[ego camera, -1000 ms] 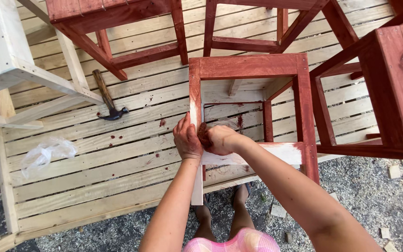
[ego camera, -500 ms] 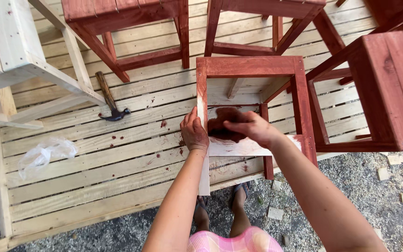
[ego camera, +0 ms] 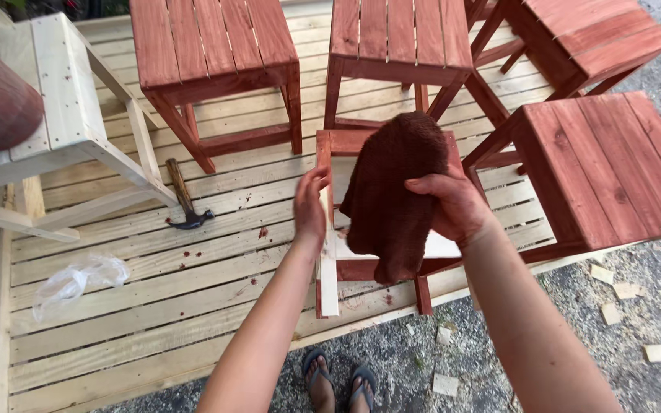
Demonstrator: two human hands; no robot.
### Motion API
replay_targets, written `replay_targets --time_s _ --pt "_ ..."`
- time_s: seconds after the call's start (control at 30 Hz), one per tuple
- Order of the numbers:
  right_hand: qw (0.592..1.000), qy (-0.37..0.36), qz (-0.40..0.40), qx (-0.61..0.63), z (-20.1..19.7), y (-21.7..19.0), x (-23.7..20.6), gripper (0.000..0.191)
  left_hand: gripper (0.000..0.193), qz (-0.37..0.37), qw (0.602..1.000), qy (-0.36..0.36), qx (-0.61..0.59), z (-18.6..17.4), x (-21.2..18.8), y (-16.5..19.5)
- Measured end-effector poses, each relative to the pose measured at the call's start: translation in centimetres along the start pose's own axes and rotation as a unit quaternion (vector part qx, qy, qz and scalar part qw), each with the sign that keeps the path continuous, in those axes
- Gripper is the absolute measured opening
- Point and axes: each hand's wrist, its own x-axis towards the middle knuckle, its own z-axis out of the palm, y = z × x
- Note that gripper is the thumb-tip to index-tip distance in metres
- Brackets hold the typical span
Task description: The person applies a reddish wood stain to an unfinished wooden stool frame using a cloth, rubbing the stain into the legs, rails and edges. They steady the stool with one hand while wiping the stain over the bare wood surfaces, working around the frame.
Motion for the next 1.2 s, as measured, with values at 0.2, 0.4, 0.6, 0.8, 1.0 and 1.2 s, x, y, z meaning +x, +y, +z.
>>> replay_targets --time_s 0.2,0.4,0.6,0.8,1.0,1.2 --pt "0.997 -0.034 0.045 -0.057 4.6 4.4 2.0 0.06 0.057 -0.16 0.956 -0.096 -0.227 -0.8 -6.0 4.8" --pt "0.978 -0.095 0.182 -0.043 4.0 11.2 0.7 0.062 0.072 -0.136 0.862 -0.188 -0.45 -3.1 -7.5 1.7" --pt "0.755 -0.051 -0.123 -0.642 -4.2 13.7 -0.5 0.043 0.061 -0.089 0.996 0.001 0.019 -4.2 -7.9 -9.1" --pt "0.716 0.277 -0.19 -0.612 -10.8 15.9 0.8 0.045 0.069 -0.167 0.78 -0.055 0.6 -1.2 -5.3 -9.8" --pt "0.602 0.307 -0.261 -0.689 -13.3 19.0 2.9 0.051 0.063 -0.058 0.671 -0.076 0.735 0.0 -3.1 -7.3" --pt "0.56 0.311 -0.183 -0.746 -12.9 20.0 2.5 0.059 0.064 0.02 0.741 -0.048 0.669 -0.9 2.7 -9.1"
